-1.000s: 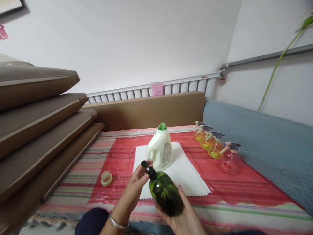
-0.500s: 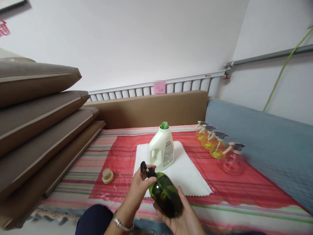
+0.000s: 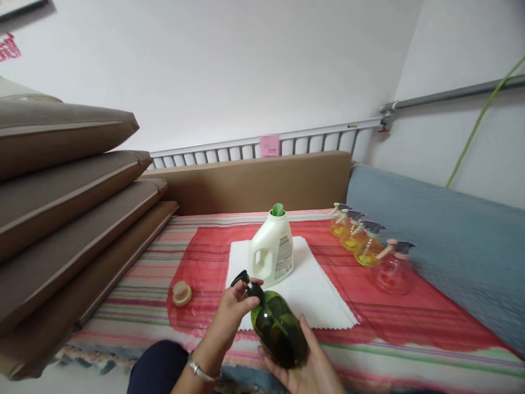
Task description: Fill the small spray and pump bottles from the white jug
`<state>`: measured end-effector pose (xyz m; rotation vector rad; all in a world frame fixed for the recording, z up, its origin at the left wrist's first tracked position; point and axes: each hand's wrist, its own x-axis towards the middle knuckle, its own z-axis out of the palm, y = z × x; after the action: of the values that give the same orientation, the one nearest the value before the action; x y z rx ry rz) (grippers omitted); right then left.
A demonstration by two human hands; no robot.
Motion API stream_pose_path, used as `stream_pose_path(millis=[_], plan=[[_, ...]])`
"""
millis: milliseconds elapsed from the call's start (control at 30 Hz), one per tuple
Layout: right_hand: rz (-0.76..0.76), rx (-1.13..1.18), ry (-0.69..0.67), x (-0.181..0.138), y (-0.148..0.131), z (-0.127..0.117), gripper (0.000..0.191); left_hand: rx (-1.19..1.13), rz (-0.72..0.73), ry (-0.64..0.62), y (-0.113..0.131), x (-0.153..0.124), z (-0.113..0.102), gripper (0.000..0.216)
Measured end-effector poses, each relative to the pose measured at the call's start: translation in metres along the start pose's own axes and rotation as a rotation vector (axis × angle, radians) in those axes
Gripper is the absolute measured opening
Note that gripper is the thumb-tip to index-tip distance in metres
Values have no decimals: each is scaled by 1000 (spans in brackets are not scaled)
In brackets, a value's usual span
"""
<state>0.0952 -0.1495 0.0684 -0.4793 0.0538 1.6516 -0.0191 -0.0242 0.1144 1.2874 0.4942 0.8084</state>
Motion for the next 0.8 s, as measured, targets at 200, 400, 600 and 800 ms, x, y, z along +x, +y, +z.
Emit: stream_pose_path(millis=[200,400,600,800], plan=[[143,-60,-13,1,-1,-6,67,30,6,-155,7,-7,-5,34],[75,-38,-9,2,0,-2,62,-8,41,-33,3,-4,0,49],[71,-34,-2,1,1,-1,62,0,-2,-17,3,-2,0,41],[98,-35,-3,3,1,-4,65,-1,26,-126,7,-4,-4,35]])
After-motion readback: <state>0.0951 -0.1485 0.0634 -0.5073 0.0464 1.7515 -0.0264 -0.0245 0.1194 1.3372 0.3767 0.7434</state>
